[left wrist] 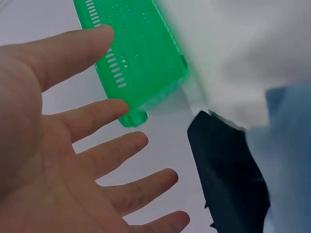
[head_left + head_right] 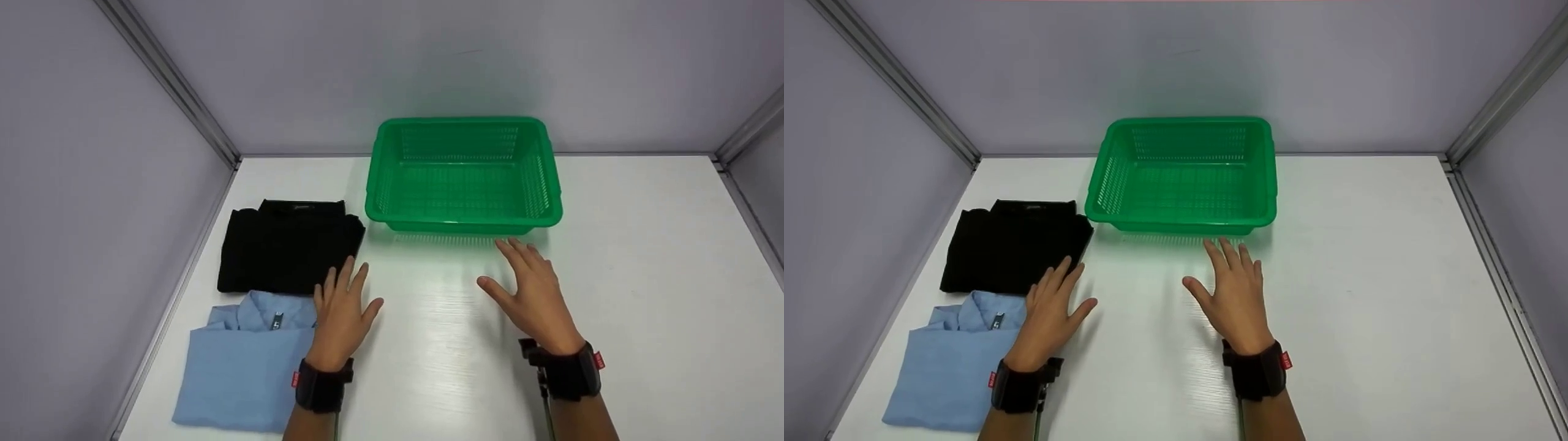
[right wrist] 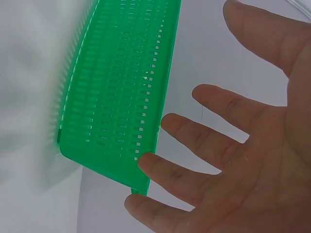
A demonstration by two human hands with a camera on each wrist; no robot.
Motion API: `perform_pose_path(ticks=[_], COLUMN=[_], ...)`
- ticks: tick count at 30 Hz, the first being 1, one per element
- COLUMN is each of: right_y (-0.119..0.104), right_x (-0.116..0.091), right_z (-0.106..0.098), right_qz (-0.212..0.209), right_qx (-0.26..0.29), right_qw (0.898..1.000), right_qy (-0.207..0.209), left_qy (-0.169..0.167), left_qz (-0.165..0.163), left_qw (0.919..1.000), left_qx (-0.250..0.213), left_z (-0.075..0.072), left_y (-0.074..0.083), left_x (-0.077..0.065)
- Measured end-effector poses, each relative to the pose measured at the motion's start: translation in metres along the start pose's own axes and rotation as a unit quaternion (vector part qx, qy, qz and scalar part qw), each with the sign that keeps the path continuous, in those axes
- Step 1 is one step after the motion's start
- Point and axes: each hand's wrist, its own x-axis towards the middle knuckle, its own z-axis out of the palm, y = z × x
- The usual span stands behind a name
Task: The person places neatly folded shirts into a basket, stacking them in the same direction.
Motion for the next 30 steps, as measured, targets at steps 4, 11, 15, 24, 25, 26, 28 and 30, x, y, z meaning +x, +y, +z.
perform_pose_path(ticks=[4, 11, 15, 24, 25, 26, 28, 30], right_y=[0.001, 0.000, -0.001, -0.001, -0.001, -0.002, -0.002, -0.002], right_x=[-0.001, 0.000, 0.000, 0.000, 0.000, 0.000, -0.001, -0.001], right_z=[-0.001, 0.001, 0.003, 0.003, 0.003, 0.003, 0.003, 0.003], right_qz=[-0.002, -0.004, -0.006, -0.010, -0.010, -0.010, -0.009, -0.008], right_qx=[0.000, -0.003, 0.003, -0.002, -0.001, -0.001, 0.001, 0.002], right_qw=[1.000, 1.000, 1.000, 1.000, 1.000, 1.000, 1.000, 1.000], right_qy=[0.001, -0.005, -0.007, -0.003, -0.003, -0.004, -0.004, -0.005], left_qy=[0.006, 0.017, 0.024, 0.000, -0.005, -0.009, -0.021, -0.032], left_qz=[-0.017, -0.049, -0.066, -0.119, -0.125, -0.132, -0.147, -0.163], left_qw=[0.9998, 0.9986, 0.9975, 0.9929, 0.9921, 0.9913, 0.9889, 0.9861], left_qx=[-0.002, -0.007, 0.005, 0.004, 0.005, 0.005, 0.008, 0.010], left_z=[-0.006, -0.022, -0.029, -0.046, -0.049, -0.051, -0.057, -0.062], left_y=[-0.013, -0.044, -0.059, -0.086, -0.089, -0.092, -0.098, -0.105], left_x=[-0.003, -0.014, -0.025, -0.045, -0.047, -0.049, -0.053, -0.055])
